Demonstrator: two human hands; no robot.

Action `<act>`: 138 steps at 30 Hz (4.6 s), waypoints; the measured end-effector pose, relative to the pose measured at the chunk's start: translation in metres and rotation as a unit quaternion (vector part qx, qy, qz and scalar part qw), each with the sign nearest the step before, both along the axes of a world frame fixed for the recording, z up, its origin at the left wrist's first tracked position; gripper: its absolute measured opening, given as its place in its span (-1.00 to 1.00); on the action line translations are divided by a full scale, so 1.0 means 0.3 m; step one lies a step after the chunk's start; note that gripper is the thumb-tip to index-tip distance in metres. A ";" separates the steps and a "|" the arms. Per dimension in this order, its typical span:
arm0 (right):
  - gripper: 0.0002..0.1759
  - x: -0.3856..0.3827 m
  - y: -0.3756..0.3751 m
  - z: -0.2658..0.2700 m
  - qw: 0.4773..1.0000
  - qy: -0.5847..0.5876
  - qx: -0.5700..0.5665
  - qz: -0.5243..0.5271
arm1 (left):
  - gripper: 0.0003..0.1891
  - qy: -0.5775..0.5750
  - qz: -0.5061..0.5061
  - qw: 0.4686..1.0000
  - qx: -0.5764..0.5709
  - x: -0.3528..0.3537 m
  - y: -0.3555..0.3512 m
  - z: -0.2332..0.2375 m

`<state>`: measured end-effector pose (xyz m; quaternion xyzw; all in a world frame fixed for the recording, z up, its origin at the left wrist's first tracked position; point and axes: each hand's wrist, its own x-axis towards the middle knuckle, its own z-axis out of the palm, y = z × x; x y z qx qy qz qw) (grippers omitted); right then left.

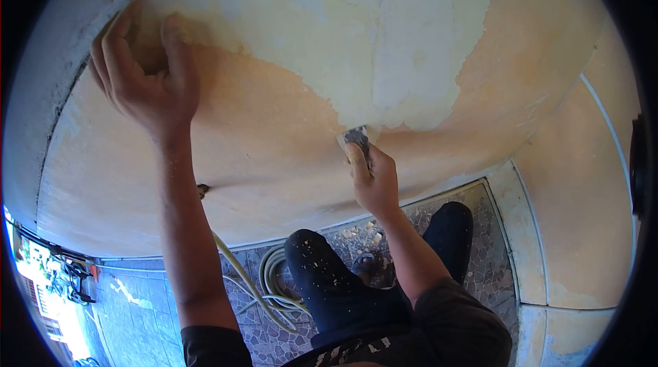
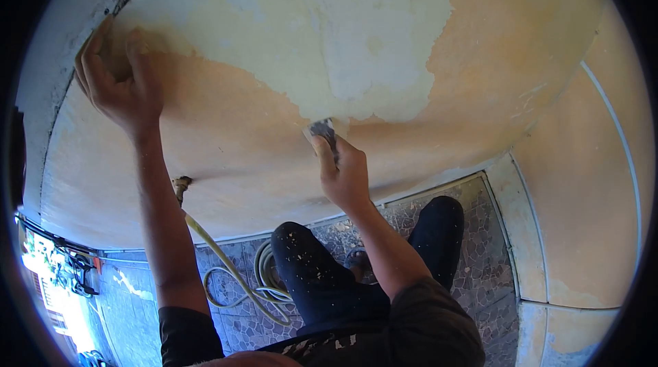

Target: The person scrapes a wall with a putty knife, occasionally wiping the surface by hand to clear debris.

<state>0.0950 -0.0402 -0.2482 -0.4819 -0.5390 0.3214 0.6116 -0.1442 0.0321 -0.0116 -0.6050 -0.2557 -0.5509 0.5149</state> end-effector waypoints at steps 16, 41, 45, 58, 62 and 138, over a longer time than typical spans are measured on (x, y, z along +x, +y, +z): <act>-0.62 0.007 -0.004 0.020 1.000 -0.009 -0.023 0.020 | -0.64 -0.028 0.009 0.999 -0.022 0.010 -0.007 -0.010; -0.65 0.000 0.011 0.058 0.999 -0.028 0.017 0.005 | -0.63 -0.029 -0.015 0.999 -0.032 0.031 -0.012 -0.017; -0.68 0.001 0.008 0.037 0.999 -0.035 0.005 0.008 | -0.64 -0.030 -0.013 0.999 -0.026 0.036 -0.018 -0.013; -0.68 -0.022 0.014 0.130 0.999 -0.022 0.025 0.010 | -0.64 -0.030 -0.024 0.999 -0.021 0.031 -0.006 -0.017; -0.68 -0.016 0.021 0.082 0.997 -0.035 0.062 -0.011 | -0.64 -0.026 -0.009 0.999 -0.023 0.034 -0.012 -0.014; -0.65 -0.009 0.048 0.219 0.984 -0.159 0.081 -0.017 | -0.64 -0.101 -0.054 0.993 -0.036 0.070 -0.022 -0.017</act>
